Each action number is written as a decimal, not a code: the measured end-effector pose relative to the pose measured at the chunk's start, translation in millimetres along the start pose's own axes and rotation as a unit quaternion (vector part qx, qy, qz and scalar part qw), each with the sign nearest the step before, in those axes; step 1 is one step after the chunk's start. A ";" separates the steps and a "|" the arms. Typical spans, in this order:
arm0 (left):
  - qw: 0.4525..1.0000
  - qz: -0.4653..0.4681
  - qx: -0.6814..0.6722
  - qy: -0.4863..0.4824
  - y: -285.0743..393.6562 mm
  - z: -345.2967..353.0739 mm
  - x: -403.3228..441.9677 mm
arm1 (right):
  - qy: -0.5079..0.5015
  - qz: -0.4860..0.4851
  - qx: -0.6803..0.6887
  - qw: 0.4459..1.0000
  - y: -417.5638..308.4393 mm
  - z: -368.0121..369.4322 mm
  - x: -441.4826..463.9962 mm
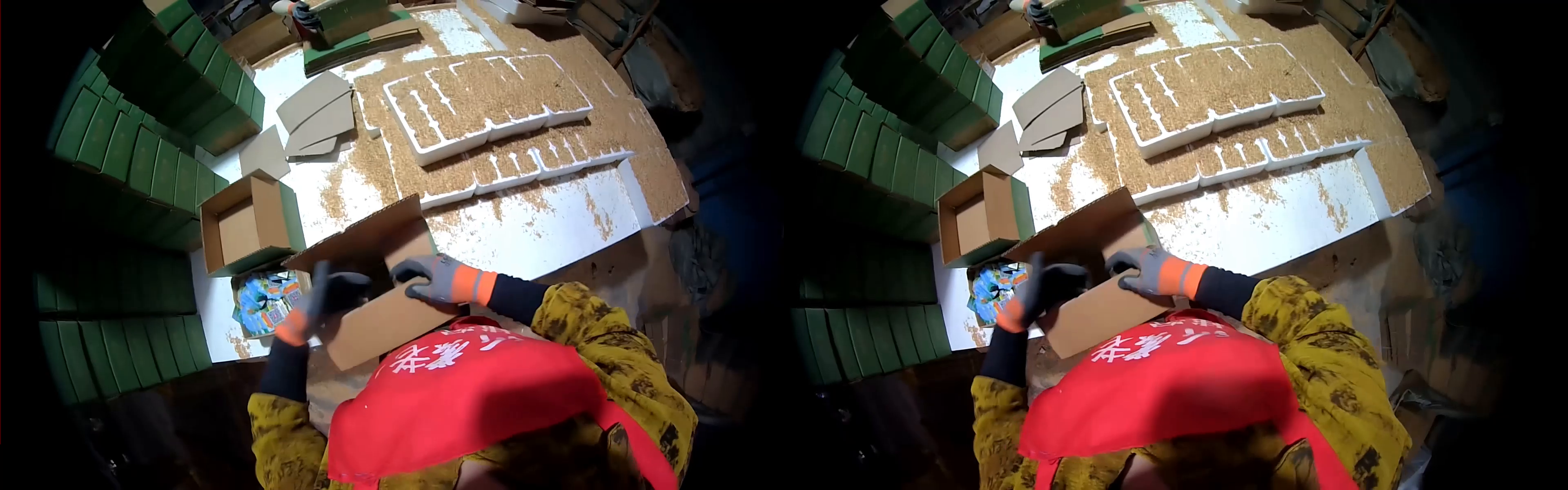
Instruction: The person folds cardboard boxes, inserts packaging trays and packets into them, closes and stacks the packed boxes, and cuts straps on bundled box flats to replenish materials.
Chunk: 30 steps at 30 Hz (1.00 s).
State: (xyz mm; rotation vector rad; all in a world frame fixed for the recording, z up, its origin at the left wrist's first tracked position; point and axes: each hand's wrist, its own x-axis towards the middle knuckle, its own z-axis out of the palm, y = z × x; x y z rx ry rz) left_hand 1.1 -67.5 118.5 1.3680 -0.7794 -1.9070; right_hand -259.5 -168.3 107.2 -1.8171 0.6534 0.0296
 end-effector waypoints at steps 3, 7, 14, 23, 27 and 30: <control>0.961 0.123 0.135 0.206 -13.3 -26.0 -27.1 | 0.105 -0.031 -0.193 0.975 -10.4 22.5 -12.0; 0.650 0.220 0.477 0.548 -49.9 46.0 1.6 | 0.299 -0.264 -0.420 0.815 -72.7 -26.3 6.5; 0.795 -0.117 0.355 0.477 -55.7 4.0 6.4 | 0.008 -0.274 -0.115 0.955 -18.1 -10.5 -24.9; 0.728 0.497 -0.191 0.433 -39.7 10.5 8.7 | 0.096 -0.065 0.223 0.968 -24.3 -84.3 -28.5; 0.772 0.380 -0.417 0.293 -106.4 -49.2 32.7 | 0.174 -0.344 -0.219 0.896 -17.4 -42.6 -26.8; 0.853 0.324 -0.241 0.331 -109.3 -49.3 45.2 | -0.087 -0.311 -0.308 0.895 37.5 -6.2 -28.1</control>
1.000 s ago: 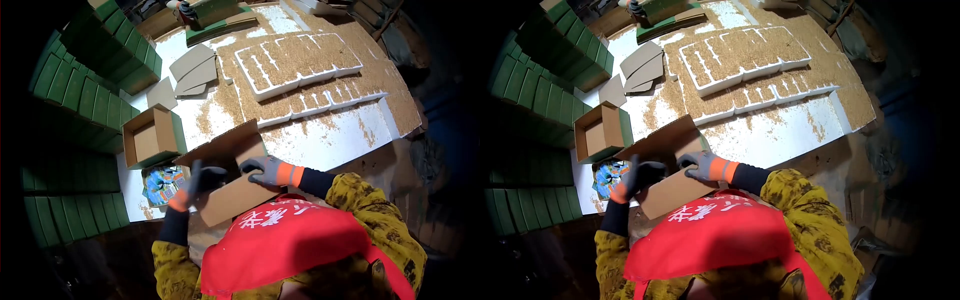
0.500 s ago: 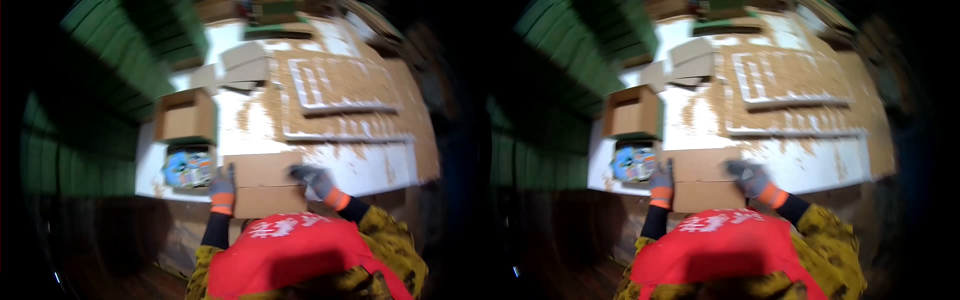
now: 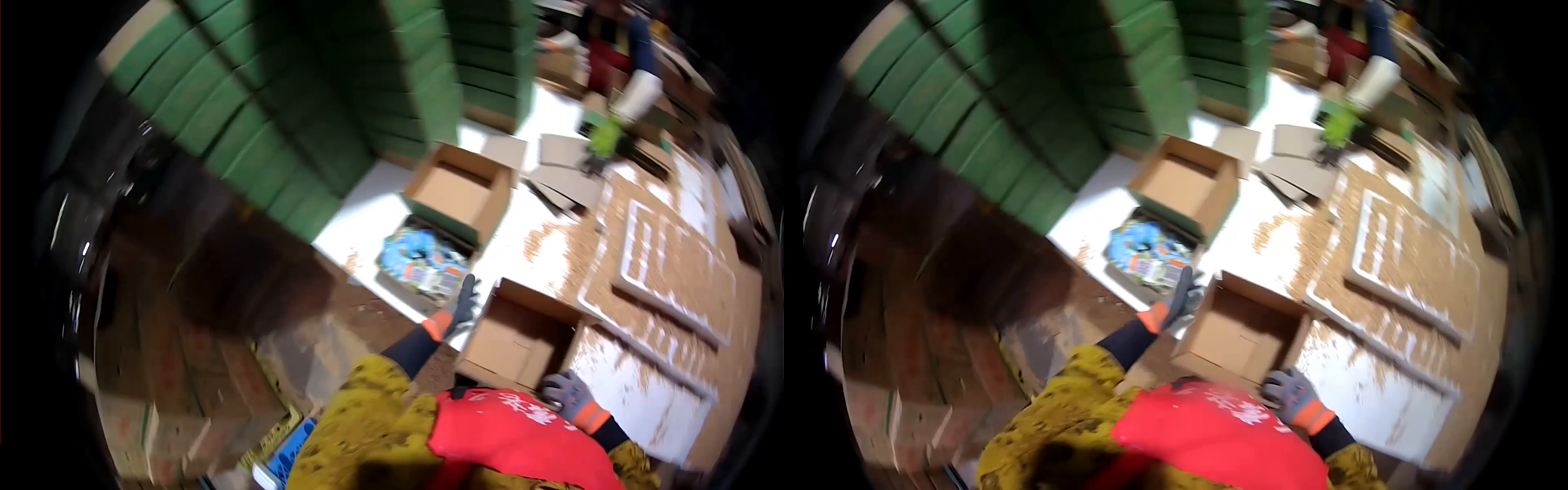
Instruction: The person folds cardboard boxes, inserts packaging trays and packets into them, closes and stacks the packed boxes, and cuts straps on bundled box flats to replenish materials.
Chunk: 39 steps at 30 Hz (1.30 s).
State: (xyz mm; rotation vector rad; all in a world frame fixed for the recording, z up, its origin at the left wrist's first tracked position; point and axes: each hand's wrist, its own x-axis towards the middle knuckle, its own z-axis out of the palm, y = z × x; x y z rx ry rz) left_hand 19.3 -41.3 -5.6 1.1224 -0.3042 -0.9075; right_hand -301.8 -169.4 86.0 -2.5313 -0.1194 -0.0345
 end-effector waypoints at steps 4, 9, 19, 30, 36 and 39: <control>0.789 0.186 0.579 -0.092 -15.2 0.2 -5.3 | -0.025 0.285 0.363 0.887 21.8 -40.3 7.0; 0.891 0.095 0.443 0.015 -36.1 -4.9 0.4 | 0.359 0.502 0.037 0.786 153.5 -83.2 0.7; 0.894 0.047 0.446 0.028 -20.1 -17.8 -2.5 | 0.373 0.488 -0.063 0.786 171.2 -56.5 -45.3; 0.859 0.050 0.507 0.040 -17.2 -8.4 1.1 | 0.664 0.363 0.379 0.532 140.8 65.9 -91.2; 0.879 0.102 0.465 0.017 -22.4 -10.9 6.4 | 0.682 0.238 0.540 0.432 123.5 28.7 -106.6; 0.863 0.155 0.480 0.006 -26.6 -0.7 5.2 | 0.617 0.199 0.444 0.619 65.6 -19.1 -127.5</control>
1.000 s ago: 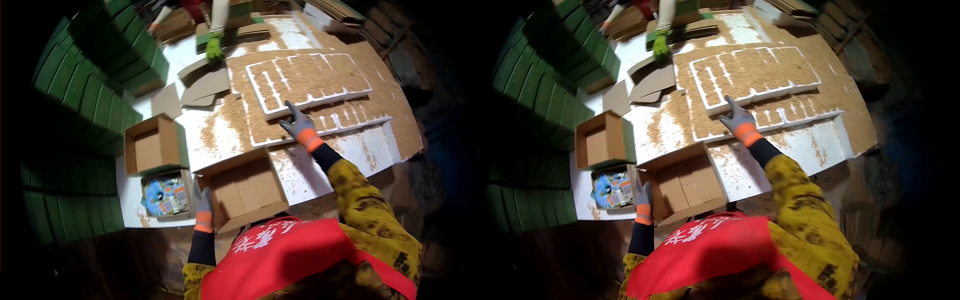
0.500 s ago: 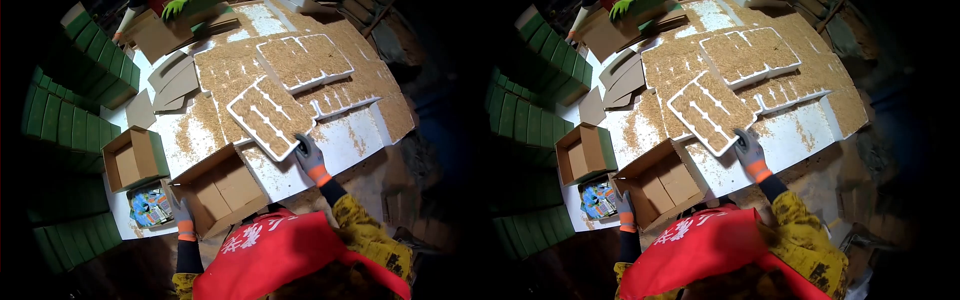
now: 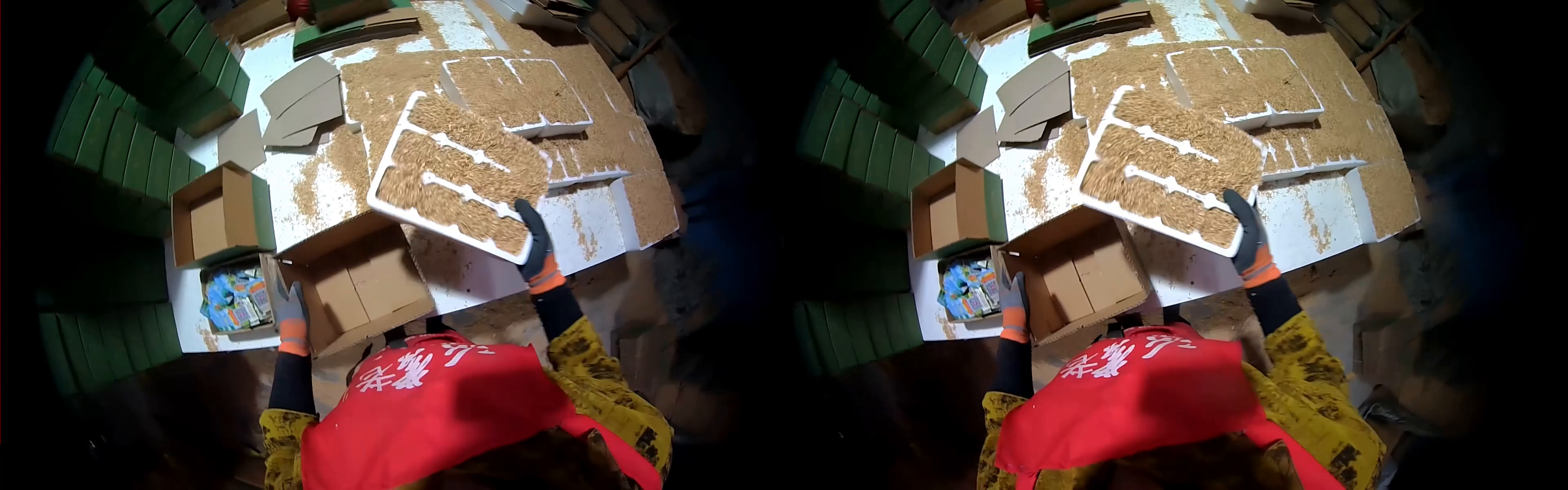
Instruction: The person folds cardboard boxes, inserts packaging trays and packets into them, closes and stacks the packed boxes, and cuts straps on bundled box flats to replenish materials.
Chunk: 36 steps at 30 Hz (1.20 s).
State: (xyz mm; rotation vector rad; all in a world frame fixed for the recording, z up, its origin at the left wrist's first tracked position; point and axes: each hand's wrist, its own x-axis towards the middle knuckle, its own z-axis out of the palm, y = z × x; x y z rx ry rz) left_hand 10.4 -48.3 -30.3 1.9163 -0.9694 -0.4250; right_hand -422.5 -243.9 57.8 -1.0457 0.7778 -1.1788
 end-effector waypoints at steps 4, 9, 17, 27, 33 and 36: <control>0.988 -0.013 0.126 -0.091 -6.2 9.2 1.4 | -0.131 -0.078 -0.368 0.917 -59.0 25.9 -17.8; 0.994 0.003 -0.028 -0.102 -6.5 27.1 4.0 | -0.119 0.115 -0.219 0.962 -81.8 121.0 -25.0; 0.976 -0.045 -0.211 -0.017 -11.0 26.3 -6.7 | -0.222 0.004 -0.423 0.878 5.6 161.1 2.6; 0.881 -0.193 0.432 0.017 -22.2 -89.2 15.5 | -0.530 0.011 -0.785 0.322 32.0 208.7 42.9; 0.958 -0.177 0.212 0.072 -11.8 -106.8 23.4 | -0.367 -0.086 -0.636 0.673 65.7 308.8 206.4; 0.961 -0.182 0.182 0.104 -0.7 -119.6 16.9 | -0.317 -0.226 -0.807 0.444 146.4 312.4 281.6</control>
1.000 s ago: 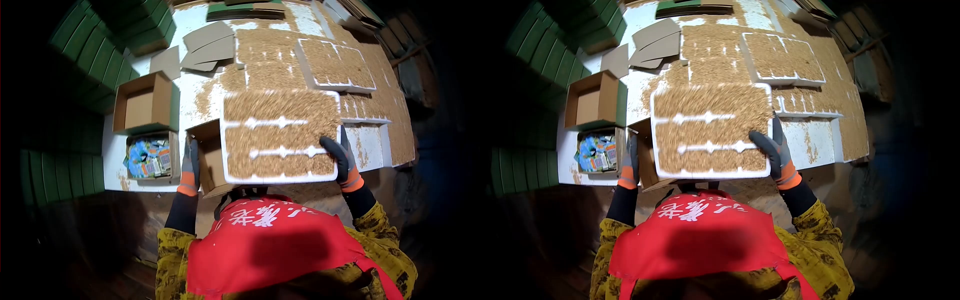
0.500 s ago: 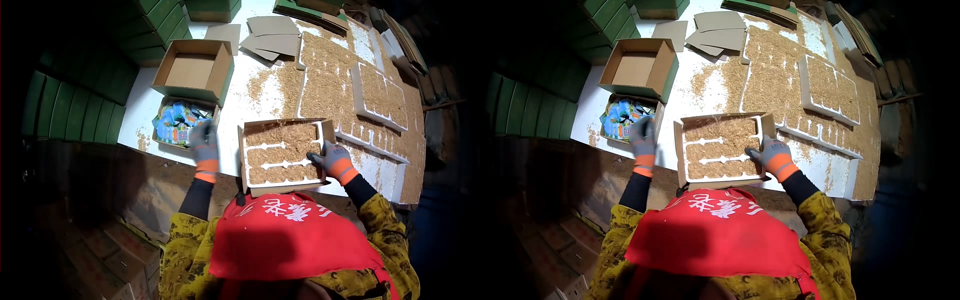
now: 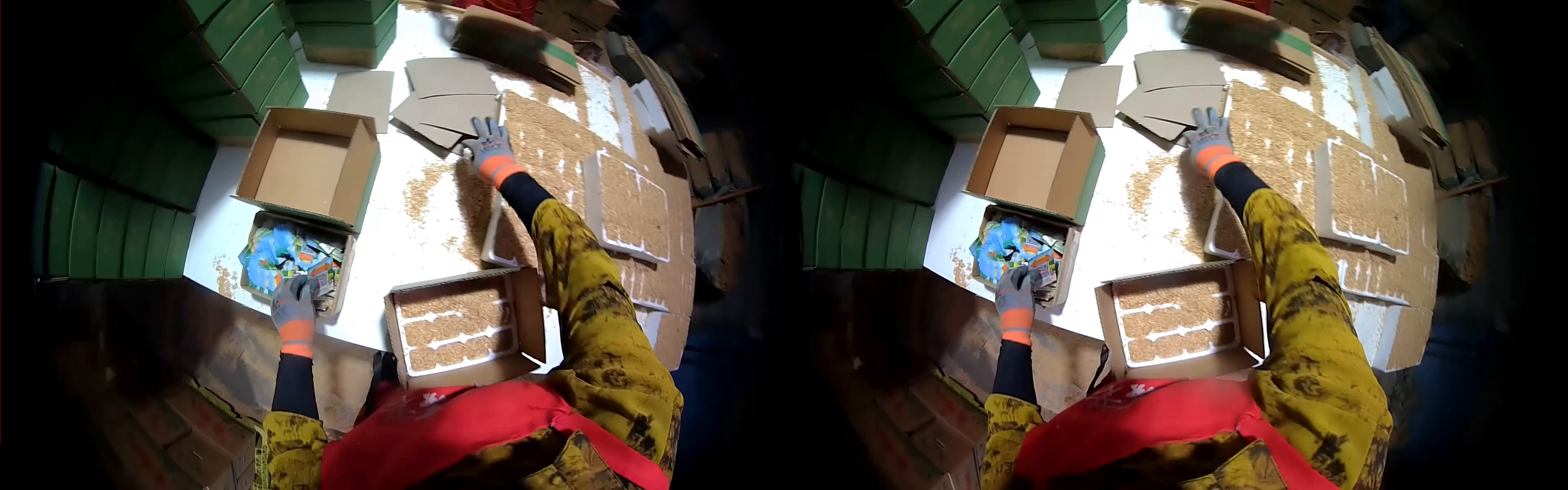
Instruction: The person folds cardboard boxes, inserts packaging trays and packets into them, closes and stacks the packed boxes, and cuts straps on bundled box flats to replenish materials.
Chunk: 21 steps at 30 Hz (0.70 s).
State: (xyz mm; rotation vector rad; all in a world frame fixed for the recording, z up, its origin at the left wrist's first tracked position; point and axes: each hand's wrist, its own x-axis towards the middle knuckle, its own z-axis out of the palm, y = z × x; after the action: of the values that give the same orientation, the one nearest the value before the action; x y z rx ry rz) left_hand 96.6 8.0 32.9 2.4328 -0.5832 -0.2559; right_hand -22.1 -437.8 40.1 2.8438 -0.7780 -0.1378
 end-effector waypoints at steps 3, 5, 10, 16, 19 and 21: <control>0.994 -0.012 -0.105 0.034 -6.2 -14.7 -11.0 | -0.134 0.006 -0.111 0.985 13.7 60.1 36.7; 0.987 0.066 -0.117 0.093 21.3 -34.6 -24.0 | -0.043 0.002 -0.074 0.996 18.3 74.1 31.3; 0.901 0.426 0.074 0.042 124.5 -29.4 -69.8 | 0.369 -0.112 0.221 0.896 14.6 -71.5 -72.1; 0.843 0.468 0.094 -0.247 129.7 24.7 -102.4 | 0.339 0.213 0.604 0.689 16.4 -131.7 -245.9; 0.941 0.325 -0.075 -0.062 118.3 7.0 -110.7 | 0.166 0.279 0.640 0.696 -7.4 -108.6 -332.5; 0.920 0.058 -0.388 0.009 121.1 18.2 -125.2 | 0.097 0.226 0.623 0.742 -33.9 -97.1 -366.5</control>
State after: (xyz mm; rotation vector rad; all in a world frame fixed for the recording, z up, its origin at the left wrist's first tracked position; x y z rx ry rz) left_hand -61.7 -29.5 97.7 1.6260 -0.4912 -0.3365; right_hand -306.3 -206.2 142.4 3.4308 -2.0636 1.1641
